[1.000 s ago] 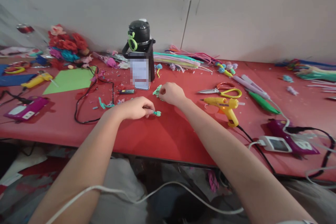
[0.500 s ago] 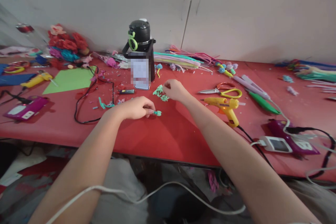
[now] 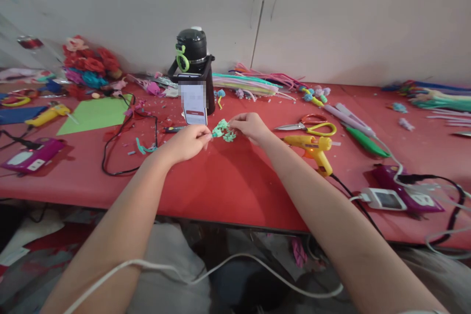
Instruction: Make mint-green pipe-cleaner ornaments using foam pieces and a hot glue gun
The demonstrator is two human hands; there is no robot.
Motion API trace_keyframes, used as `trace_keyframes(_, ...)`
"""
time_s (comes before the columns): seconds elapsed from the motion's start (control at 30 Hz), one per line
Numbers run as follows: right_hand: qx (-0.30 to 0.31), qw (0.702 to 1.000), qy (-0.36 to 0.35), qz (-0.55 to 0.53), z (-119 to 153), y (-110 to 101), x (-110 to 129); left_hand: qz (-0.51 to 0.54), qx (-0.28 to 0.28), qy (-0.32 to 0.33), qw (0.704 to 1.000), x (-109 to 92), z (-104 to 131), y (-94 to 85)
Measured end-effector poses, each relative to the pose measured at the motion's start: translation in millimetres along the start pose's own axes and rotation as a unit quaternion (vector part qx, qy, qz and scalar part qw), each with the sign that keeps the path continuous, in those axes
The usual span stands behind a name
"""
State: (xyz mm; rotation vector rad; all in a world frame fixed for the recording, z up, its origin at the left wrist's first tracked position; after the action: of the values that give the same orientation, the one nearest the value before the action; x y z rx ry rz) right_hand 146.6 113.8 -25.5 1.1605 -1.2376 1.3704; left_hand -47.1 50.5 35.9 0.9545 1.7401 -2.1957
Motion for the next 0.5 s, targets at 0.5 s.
trace_keyframes(0.5,0.116,0.982,-0.147,0.02,84.3,-36.4,24.6,0.274,-0.114,0.066,0.953,-33.3,7.3,37.1)
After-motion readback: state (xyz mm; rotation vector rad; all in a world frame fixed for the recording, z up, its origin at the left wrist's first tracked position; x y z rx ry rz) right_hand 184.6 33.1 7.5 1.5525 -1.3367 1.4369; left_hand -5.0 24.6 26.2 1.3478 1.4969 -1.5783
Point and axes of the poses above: each hand's wrist, its own z-axis away from the middle knuckle, its own y-axis out of the palm, x = y × z, the point moved 3 cm from there along -z, towards the middle knuckle
